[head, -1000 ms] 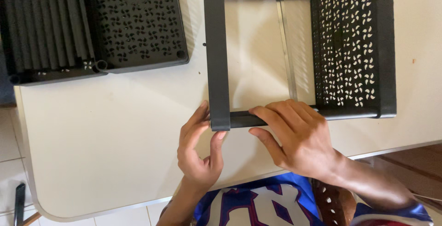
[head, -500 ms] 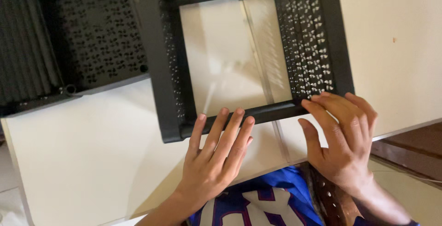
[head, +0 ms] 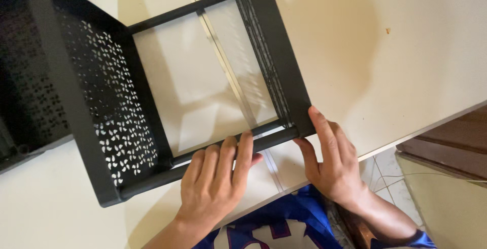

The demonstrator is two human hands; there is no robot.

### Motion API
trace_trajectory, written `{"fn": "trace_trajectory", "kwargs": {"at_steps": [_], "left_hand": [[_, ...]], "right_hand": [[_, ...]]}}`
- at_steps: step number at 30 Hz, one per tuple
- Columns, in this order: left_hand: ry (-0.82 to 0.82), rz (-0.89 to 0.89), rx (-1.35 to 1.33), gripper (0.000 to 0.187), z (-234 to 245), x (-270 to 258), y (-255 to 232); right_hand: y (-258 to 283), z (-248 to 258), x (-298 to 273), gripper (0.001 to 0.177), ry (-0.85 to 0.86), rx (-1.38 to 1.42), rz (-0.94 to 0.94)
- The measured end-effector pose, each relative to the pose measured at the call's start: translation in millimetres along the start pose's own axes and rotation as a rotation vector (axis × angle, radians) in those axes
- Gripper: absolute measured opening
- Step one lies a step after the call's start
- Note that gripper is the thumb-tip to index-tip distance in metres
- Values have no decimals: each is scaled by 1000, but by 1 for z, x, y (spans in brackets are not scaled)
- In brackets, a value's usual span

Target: The person assembles a black plastic frame by inserting rods into a perforated tray and attaching a second tray to form a rectangular structure. They repeatedly adjust and reposition the components to ensure the frame is properly aligned.

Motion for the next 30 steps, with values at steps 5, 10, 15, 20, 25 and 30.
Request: {"fn": "trace_trajectory", "kwargs": {"at_steps": [5,10,15,20,25,30], "left_hand": [[6,-32,34,41,-1,10,6],[102,-7,-41,42,0,17,8],[187,77,-232,33,2,22,12],[271,119,-328,30,1,27,14],[365,159,-397,27,1,30,16],[368,180,-408,27,2,32,17]], "right_hand": [[1,-6,-3,71,-44,67,6],[3,-6,-2,71,-53,93,16],[4,-5,0,70,-54,94,30],[4,-5,0,69,-50,73,62],[5,-5,1,69,-49,86,63],[5,-3,3,68,-43,67,69]]}}
Point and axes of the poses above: each hand's wrist, its own x-axis towards the middle knuckle, its own z-axis out of the back of the hand, y = z × x, the point moved 7 cm from there along x, towards the middle knuckle, and after that the axes turned 5 degrees about -x, right-handed, at the moved point
